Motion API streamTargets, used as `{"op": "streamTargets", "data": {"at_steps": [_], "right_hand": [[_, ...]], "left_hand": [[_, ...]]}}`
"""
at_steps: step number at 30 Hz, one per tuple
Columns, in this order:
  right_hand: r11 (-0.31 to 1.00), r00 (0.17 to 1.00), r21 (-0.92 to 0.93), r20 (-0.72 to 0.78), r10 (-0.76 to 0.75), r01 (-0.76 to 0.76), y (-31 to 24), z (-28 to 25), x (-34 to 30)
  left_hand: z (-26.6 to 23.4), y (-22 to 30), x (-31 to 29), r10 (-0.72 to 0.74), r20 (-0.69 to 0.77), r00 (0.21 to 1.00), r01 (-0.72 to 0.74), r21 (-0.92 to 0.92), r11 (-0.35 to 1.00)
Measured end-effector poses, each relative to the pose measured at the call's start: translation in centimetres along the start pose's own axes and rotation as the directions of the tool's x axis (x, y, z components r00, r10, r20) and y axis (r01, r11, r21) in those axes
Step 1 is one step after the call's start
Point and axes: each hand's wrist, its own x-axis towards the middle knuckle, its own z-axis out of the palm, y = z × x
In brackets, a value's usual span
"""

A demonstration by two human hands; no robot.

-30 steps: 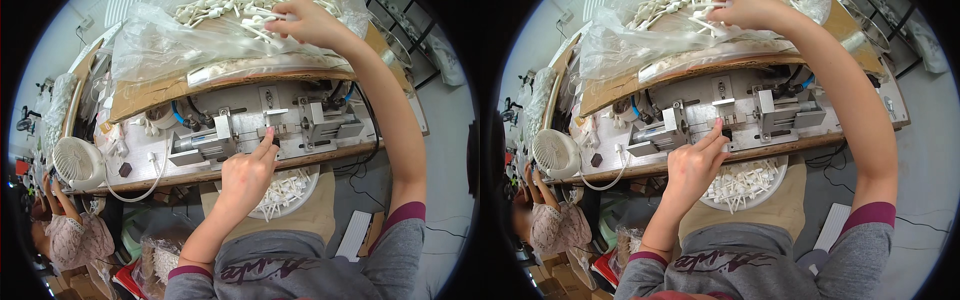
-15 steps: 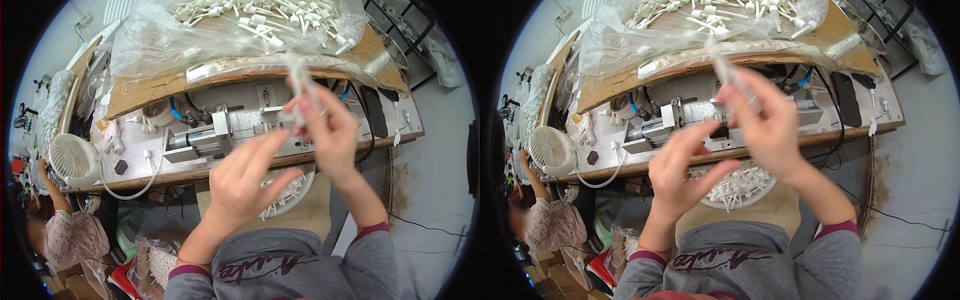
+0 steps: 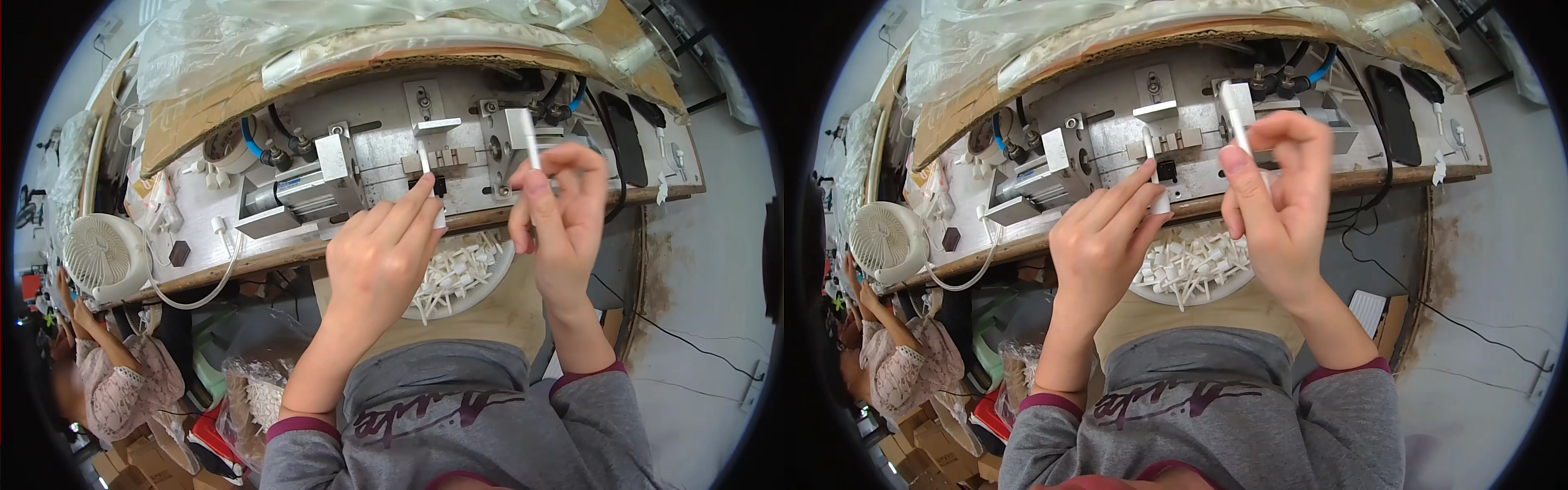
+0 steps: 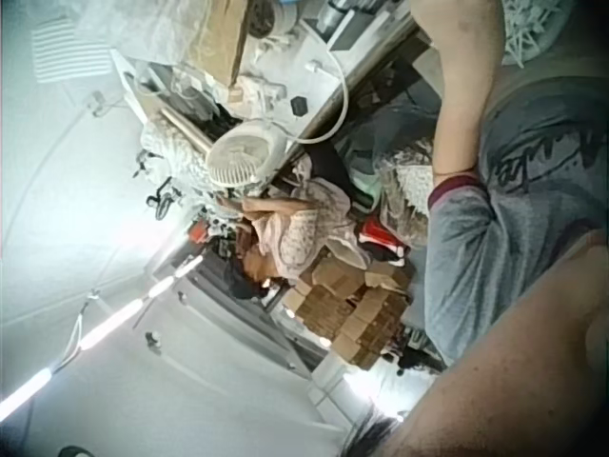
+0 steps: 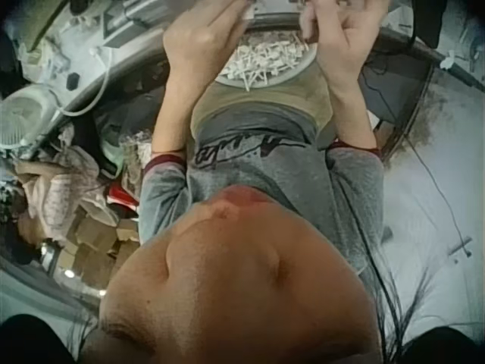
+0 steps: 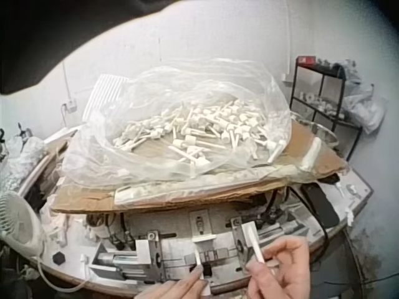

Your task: Assembling small plastic components using a pneumatic jig at a workbench.

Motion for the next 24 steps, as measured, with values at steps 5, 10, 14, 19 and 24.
{"op": "streamTargets", "data": {"at_steps": [5, 10, 14, 19, 24], "right_hand": [[0.994, 0.994, -0.08, 0.075, -0.074, 0.08, -0.5, -1.5, 0.0], [0.991, 0.994, 0.101, 0.067, 0.084, -0.09, -0.7, -1.5, 0.3], [0.997, 0.994, 0.072, 0.106, 0.026, -0.034, -1.9, -1.0, -0.1], [0.936, 0.961, -0.303, 0.256, -0.101, 0.179, -1.7, -2.3, -0.6], [0.609, 0.849, -0.596, 0.42, -0.32, 0.524, 0.1, -1.2, -0.2]], "left_hand": [[0.1, 0.3, 0.9, -0.04, 0.09, 0.995, 0.03, 0.107, 0.994], [0.5, -0.1, 0.9, -0.074, 0.085, 0.994, 0.069, 0.053, 0.996], [0.2, -0.5, 1.0, -0.049, 0.107, 0.993, 0.042, 0.061, 0.997], [-3.2, -0.7, 2.9, -0.046, 0.265, 0.963, 0.091, -0.159, 0.983], [-7.3, -2.3, 9.5, 0.043, -0.339, 0.94, -0.078, -0.091, 0.993]]}}
